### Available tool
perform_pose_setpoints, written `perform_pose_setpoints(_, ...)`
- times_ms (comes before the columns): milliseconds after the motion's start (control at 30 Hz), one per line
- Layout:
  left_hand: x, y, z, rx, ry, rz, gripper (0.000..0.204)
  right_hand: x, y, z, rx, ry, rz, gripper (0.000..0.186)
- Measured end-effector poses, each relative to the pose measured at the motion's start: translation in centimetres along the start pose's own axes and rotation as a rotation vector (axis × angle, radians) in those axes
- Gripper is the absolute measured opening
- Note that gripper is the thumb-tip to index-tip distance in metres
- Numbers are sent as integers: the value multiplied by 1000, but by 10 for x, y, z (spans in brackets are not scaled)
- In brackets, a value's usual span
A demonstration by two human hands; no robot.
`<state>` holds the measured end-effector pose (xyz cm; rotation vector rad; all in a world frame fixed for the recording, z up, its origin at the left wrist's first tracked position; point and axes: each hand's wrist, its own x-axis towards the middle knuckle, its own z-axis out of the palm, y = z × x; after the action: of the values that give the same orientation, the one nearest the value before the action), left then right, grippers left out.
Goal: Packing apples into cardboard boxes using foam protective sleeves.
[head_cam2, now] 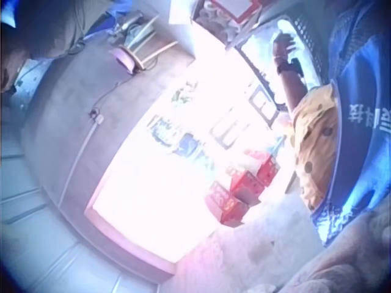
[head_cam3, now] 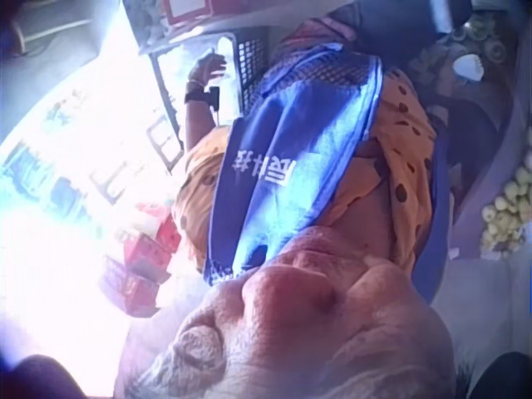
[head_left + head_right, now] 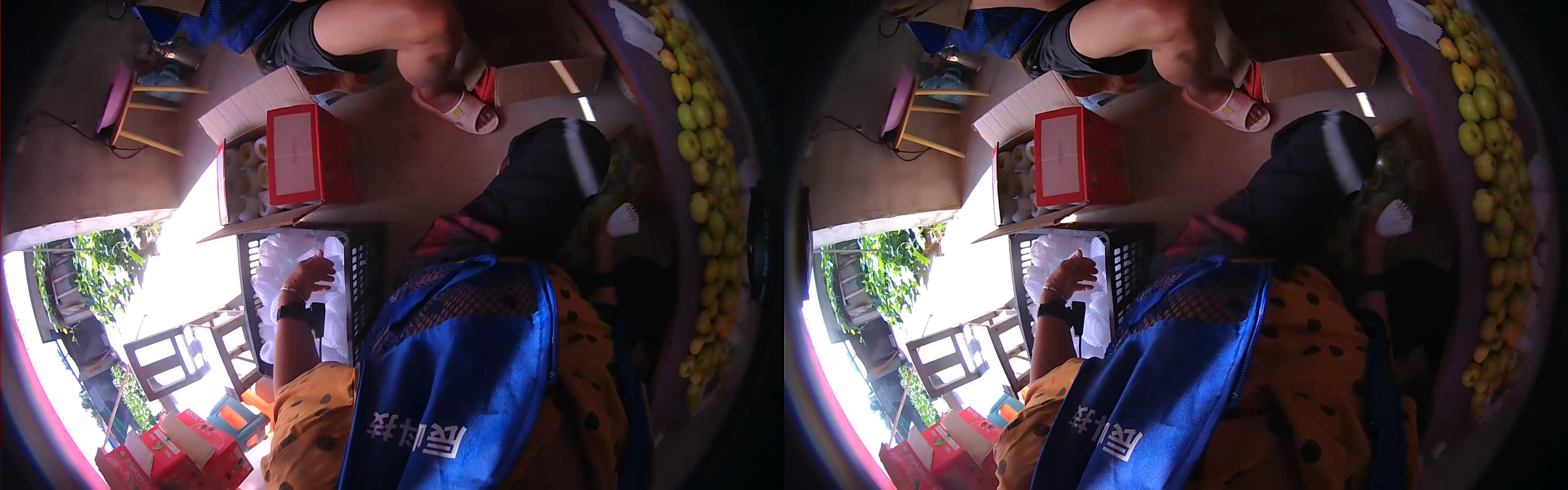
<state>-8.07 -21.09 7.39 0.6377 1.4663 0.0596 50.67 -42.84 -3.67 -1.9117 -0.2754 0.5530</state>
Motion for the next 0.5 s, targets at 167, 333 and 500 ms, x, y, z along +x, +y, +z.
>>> perform_pose_setpoints(167,51,-18,68,1051,477,401,41,-31,-19,23,48,-82,2,16)
perform_pose_setpoints(333,65,-37,67,1052,513,437,31,-41,-18,8,100,-166,23,15)
perform_pose_setpoints(500,69,-25,87,1077,492,441,29,-58,-29,13,145,-252,46,14)
